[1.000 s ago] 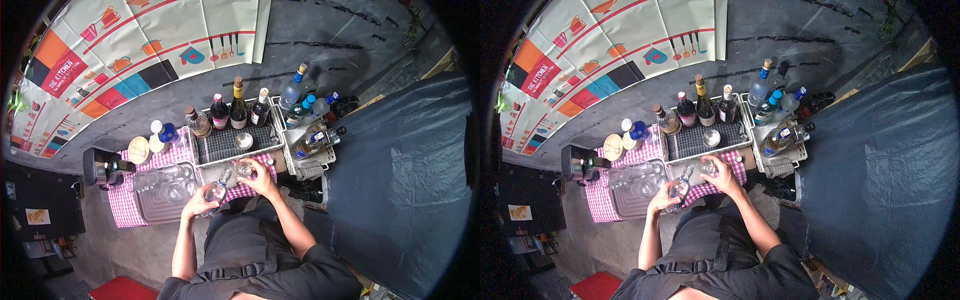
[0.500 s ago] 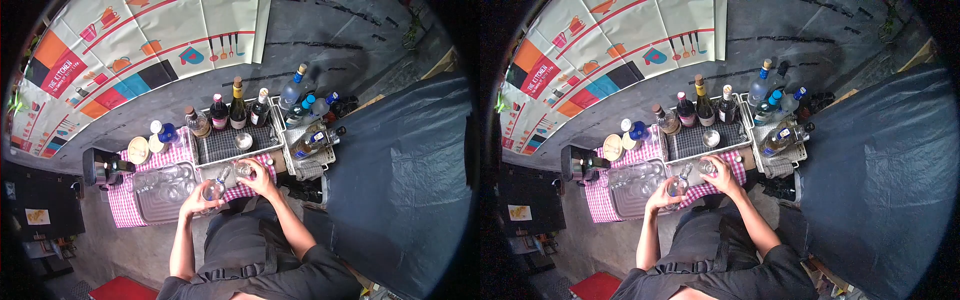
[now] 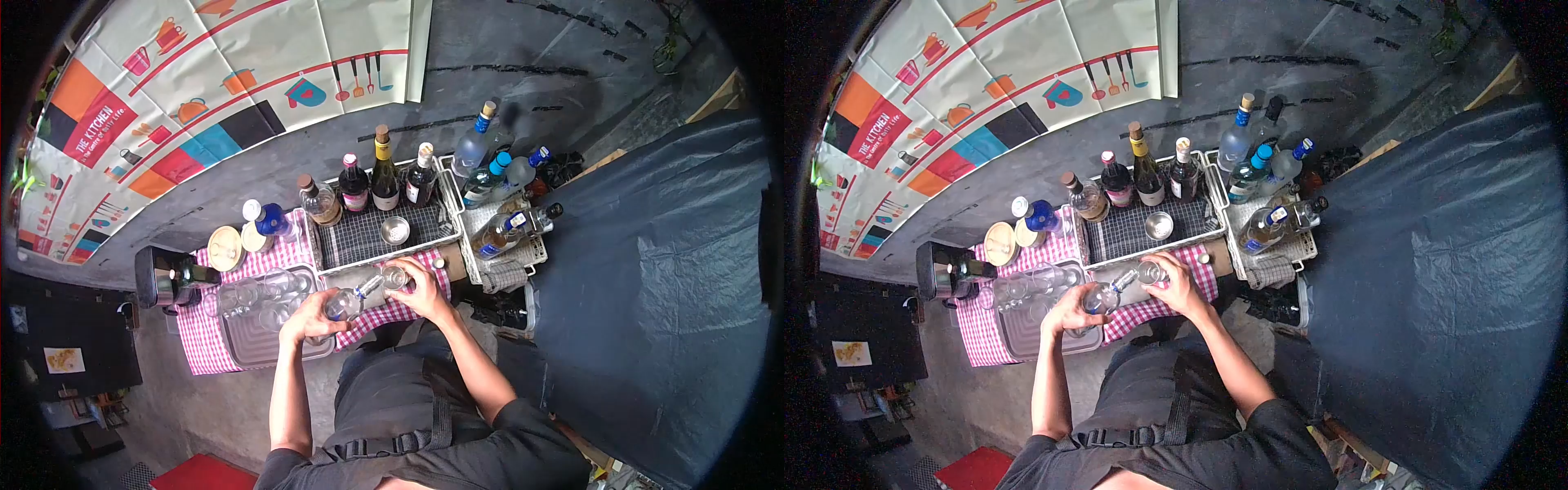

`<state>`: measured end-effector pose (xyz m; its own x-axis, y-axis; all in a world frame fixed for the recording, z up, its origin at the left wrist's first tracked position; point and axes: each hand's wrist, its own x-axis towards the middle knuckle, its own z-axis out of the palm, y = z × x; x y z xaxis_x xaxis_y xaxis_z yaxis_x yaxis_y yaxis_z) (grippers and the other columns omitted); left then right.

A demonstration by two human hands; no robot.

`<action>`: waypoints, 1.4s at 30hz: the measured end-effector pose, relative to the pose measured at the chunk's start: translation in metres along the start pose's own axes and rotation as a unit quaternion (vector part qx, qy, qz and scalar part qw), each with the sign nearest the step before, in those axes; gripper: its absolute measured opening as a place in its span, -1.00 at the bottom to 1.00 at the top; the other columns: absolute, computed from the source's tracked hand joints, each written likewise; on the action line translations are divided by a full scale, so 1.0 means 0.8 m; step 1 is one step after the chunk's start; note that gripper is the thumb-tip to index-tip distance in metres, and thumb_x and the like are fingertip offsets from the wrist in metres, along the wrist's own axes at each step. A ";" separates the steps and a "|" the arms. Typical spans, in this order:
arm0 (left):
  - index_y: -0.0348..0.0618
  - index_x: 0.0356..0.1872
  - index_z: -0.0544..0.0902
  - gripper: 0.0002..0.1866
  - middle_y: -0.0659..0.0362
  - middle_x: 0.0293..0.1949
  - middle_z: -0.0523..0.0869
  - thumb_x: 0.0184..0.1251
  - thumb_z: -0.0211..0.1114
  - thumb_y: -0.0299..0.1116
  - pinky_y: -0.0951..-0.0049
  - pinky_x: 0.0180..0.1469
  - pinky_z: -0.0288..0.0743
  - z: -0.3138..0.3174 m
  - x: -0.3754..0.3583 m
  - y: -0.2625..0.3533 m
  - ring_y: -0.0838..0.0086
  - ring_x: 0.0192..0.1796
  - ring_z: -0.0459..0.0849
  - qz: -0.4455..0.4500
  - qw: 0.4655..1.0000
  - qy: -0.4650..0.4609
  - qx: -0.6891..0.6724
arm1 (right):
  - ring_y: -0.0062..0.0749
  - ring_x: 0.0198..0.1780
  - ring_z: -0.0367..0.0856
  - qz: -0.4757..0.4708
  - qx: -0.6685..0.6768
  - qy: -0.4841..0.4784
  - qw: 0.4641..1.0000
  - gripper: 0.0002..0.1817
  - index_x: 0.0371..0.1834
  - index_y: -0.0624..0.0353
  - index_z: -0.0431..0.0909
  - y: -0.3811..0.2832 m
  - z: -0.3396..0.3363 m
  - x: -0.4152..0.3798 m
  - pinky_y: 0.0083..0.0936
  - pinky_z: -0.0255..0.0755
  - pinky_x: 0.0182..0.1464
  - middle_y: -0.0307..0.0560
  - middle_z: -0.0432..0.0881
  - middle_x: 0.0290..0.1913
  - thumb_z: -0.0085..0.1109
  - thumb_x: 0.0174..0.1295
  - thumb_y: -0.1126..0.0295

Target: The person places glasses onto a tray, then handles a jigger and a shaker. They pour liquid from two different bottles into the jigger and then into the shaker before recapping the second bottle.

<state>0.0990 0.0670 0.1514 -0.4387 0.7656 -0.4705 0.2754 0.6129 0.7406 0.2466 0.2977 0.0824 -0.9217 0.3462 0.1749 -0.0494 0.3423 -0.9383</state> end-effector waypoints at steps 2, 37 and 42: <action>-0.30 0.08 0.66 -0.30 -0.06 -0.21 0.80 -0.15 0.61 -0.16 0.21 -0.01 0.60 0.005 0.006 -0.015 0.17 -0.11 0.78 0.034 0.996 0.040 0.067 | -0.08 0.20 0.64 0.001 0.001 -0.002 1.000 -0.42 0.17 0.24 0.59 -0.001 0.000 0.000 -0.26 0.51 0.26 0.06 0.65 0.13 0.52 -0.02 0.51; -0.39 0.03 0.67 -0.22 -0.22 -0.19 0.78 -0.24 0.57 -0.02 0.16 0.04 0.59 -0.014 0.024 -0.020 0.01 -0.06 0.77 -0.004 0.992 -0.034 0.122 | -0.09 0.22 0.65 0.020 0.010 -0.030 0.999 -0.40 0.19 0.24 0.59 0.005 -0.002 -0.001 -0.29 0.54 0.27 0.07 0.65 0.15 0.51 -0.03 0.55; -0.35 -0.03 0.68 -0.29 -0.20 -0.22 0.78 -0.21 0.57 -0.03 0.16 0.00 0.59 -0.021 0.021 0.000 0.02 -0.09 0.78 -0.015 0.992 -0.051 0.116 | -0.08 0.22 0.65 0.019 0.012 -0.026 0.999 -0.40 0.19 0.24 0.59 0.008 0.000 -0.001 -0.29 0.53 0.27 0.07 0.65 0.16 0.51 -0.03 0.54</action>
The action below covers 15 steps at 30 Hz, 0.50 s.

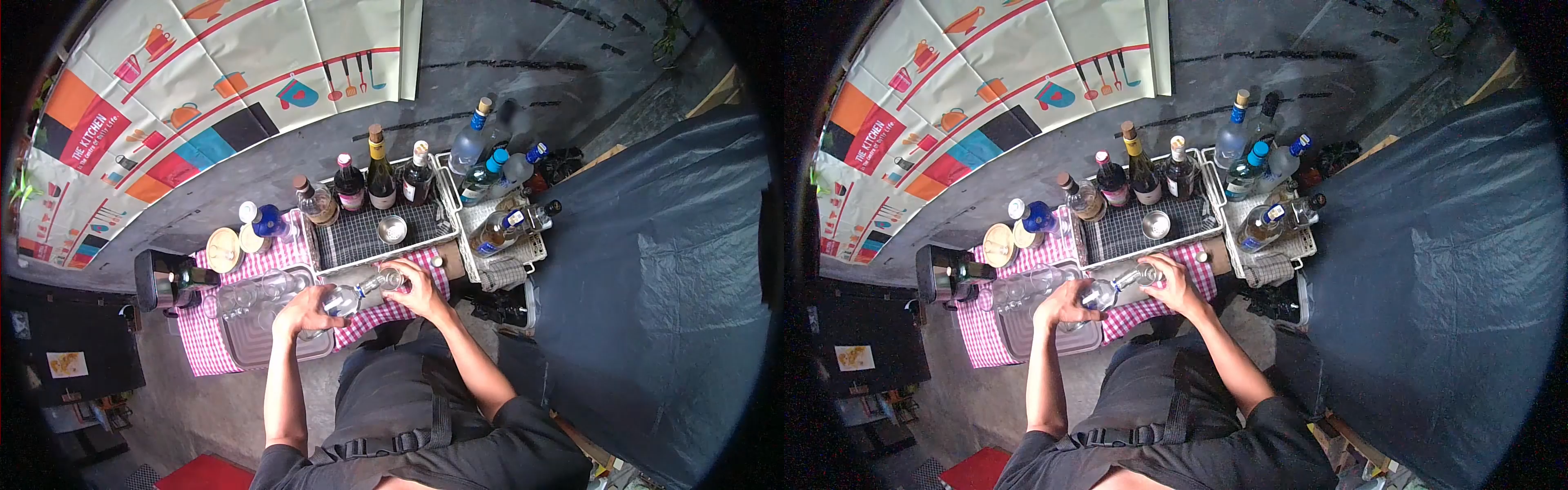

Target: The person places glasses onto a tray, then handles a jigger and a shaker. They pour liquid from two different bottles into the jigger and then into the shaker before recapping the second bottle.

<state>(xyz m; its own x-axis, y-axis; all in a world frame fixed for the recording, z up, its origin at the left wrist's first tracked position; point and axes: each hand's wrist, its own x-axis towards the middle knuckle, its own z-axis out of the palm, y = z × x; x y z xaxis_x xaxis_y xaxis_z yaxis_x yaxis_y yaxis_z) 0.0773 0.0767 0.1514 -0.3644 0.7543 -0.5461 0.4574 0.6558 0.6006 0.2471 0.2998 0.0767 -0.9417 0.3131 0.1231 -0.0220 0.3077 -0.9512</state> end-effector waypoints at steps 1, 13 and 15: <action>-0.35 -0.04 0.68 -0.30 -0.19 -0.25 0.78 -0.21 0.57 -0.03 0.16 -0.02 0.58 0.002 0.001 -0.004 0.03 -0.12 0.78 0.011 1.000 0.011 0.002 | -0.08 0.22 0.64 0.000 -0.002 0.000 1.000 -0.40 0.19 0.24 0.60 0.000 0.000 0.000 -0.30 0.53 0.28 0.07 0.65 0.16 0.51 -0.03 0.54; -0.29 0.01 0.69 -0.28 -0.08 -0.29 0.79 -0.20 0.62 -0.02 0.20 -0.09 0.57 0.002 0.007 -0.006 0.15 -0.19 0.77 0.012 1.000 0.017 0.019 | -0.10 0.20 0.65 0.004 0.012 0.007 1.000 -0.39 0.19 0.24 0.60 0.004 0.001 0.001 -0.29 0.52 0.27 0.05 0.66 0.13 0.51 -0.04 0.55; -0.30 0.03 0.69 -0.27 -0.09 -0.30 0.79 -0.20 0.62 -0.03 0.19 -0.10 0.57 0.003 0.007 -0.007 0.14 -0.19 0.77 0.025 1.000 0.017 0.009 | -0.10 0.19 0.66 0.005 0.023 0.009 1.000 -0.39 0.19 0.24 0.60 0.007 0.002 0.001 -0.29 0.51 0.27 0.05 0.66 0.13 0.52 -0.04 0.55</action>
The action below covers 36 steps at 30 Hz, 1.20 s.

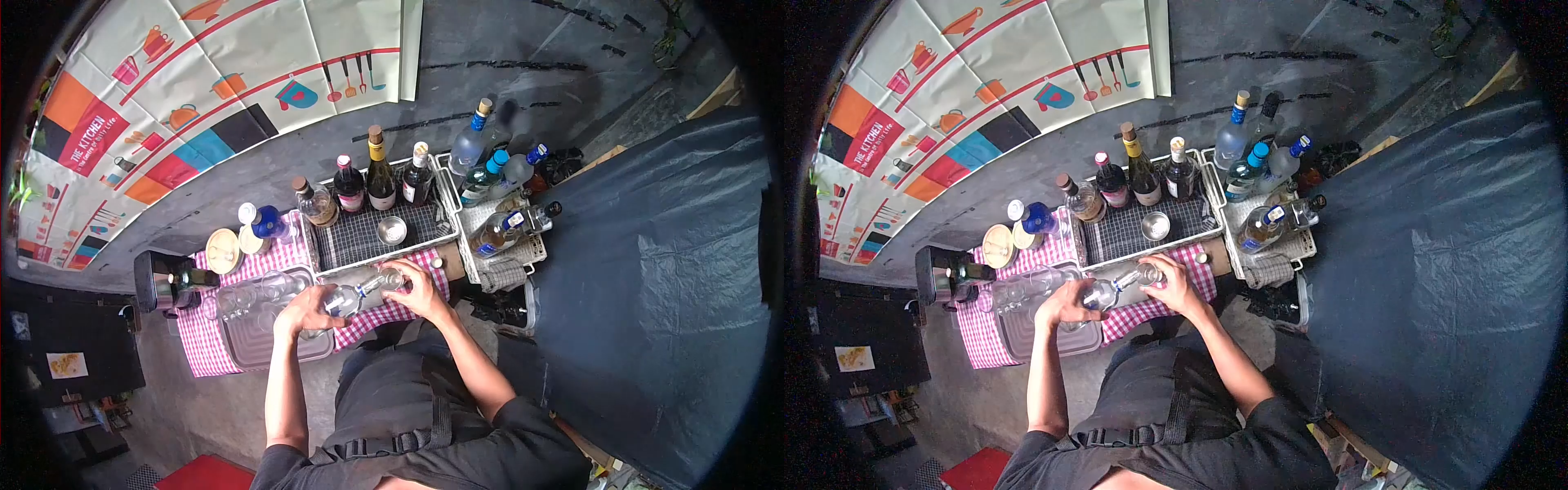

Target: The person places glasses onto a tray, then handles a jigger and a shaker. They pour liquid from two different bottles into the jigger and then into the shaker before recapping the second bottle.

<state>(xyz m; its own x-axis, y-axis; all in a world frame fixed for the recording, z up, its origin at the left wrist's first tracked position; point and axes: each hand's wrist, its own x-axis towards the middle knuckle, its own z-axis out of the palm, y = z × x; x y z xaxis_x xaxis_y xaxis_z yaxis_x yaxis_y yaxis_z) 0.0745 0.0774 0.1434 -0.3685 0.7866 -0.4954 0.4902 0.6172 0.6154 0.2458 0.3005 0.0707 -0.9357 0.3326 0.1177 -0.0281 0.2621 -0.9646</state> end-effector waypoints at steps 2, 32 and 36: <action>-0.31 0.06 0.67 -0.22 -0.15 -0.18 0.79 -0.20 0.60 0.02 0.17 0.02 0.58 0.002 -0.001 0.003 0.07 -0.06 0.77 -0.027 0.999 -0.010 -0.025 | -0.18 0.17 0.67 0.019 0.033 0.001 0.999 -0.40 0.19 0.24 0.60 0.000 0.000 0.000 -0.33 0.55 0.21 0.02 0.66 0.13 0.52 -0.01 0.55; -0.23 0.02 0.59 -0.32 0.27 -0.15 0.64 -0.12 0.76 -0.23 0.46 0.08 0.46 0.093 -0.024 -0.022 0.55 -0.06 0.56 0.091 0.910 0.148 -0.376 | 0.01 0.14 0.60 0.013 -0.213 0.015 0.977 -0.35 0.22 0.16 0.59 0.028 -0.023 -0.006 -0.18 0.49 0.23 0.07 0.63 0.06 0.53 -0.05 0.54; -0.23 0.01 0.59 -0.33 0.28 -0.16 0.64 -0.14 0.76 -0.23 0.44 0.09 0.45 0.093 -0.022 -0.023 0.54 -0.06 0.56 0.091 0.909 0.122 -0.388 | -0.04 0.12 0.55 0.015 -0.263 -0.009 0.965 -0.34 0.22 0.17 0.62 0.028 -0.017 0.000 -0.22 0.46 0.24 0.03 0.61 0.03 0.53 -0.08 0.56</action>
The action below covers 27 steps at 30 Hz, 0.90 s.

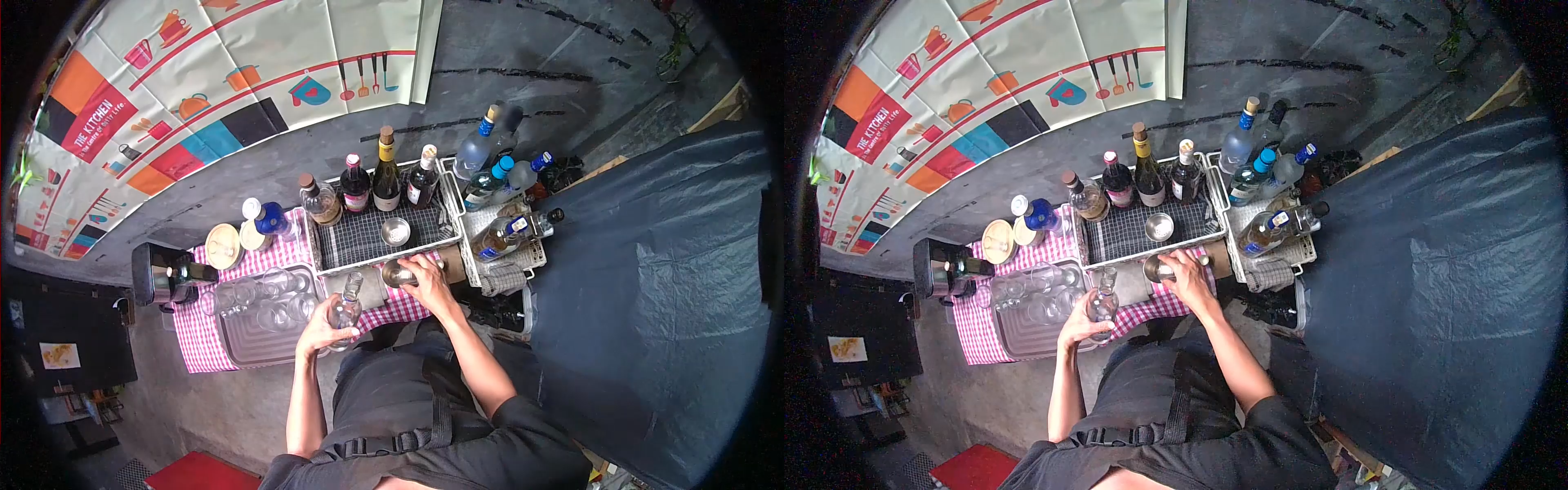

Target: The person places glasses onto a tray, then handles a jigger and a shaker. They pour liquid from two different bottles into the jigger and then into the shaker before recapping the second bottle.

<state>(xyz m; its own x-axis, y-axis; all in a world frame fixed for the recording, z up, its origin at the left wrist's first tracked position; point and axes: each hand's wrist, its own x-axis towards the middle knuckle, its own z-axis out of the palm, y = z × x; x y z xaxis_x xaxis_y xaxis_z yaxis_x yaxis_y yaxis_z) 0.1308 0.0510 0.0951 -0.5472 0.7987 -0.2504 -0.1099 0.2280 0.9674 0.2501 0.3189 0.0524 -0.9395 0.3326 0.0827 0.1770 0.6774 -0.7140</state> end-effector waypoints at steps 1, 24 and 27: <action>-0.23 -0.01 0.59 -0.33 0.27 -0.17 0.63 -0.15 0.77 -0.23 0.44 0.08 0.46 0.001 -0.001 0.001 0.54 -0.07 0.56 -0.006 1.000 0.015 0.007 | -0.04 0.12 0.55 -0.001 0.000 0.000 1.000 -0.34 0.22 0.17 0.62 0.000 0.000 0.001 -0.22 0.46 0.24 0.03 0.61 0.03 0.53 -0.08 0.56; -0.28 0.25 0.42 0.10 0.09 0.06 0.60 -0.43 0.87 -0.15 0.30 0.33 0.38 0.008 0.016 -0.007 0.32 0.17 0.56 -0.003 0.995 0.070 0.075 | -0.01 0.17 0.60 0.019 0.077 0.038 0.996 -0.30 0.30 0.23 0.56 -0.007 -0.011 -0.002 -0.27 0.50 0.24 0.09 0.58 0.12 0.49 -0.03 0.60; -0.26 0.21 0.42 0.03 0.15 0.00 0.58 -0.37 0.86 -0.21 0.36 0.24 0.44 0.007 0.017 -0.004 0.39 0.09 0.57 -0.051 0.998 0.039 0.000 | 0.00 0.15 0.58 0.016 0.016 -0.013 1.000 -0.26 0.35 0.21 0.54 -0.004 -0.010 0.000 -0.27 0.48 0.23 0.09 0.56 0.08 0.47 -0.03 0.63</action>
<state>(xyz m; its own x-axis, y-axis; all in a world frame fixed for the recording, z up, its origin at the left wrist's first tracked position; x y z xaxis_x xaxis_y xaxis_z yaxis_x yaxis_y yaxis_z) 0.1286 0.0642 0.0888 -0.5970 0.7252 -0.3430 -0.1677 0.3054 0.9374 0.2516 0.3222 0.0599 -0.9409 0.3360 0.0412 0.1982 0.6454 -0.7377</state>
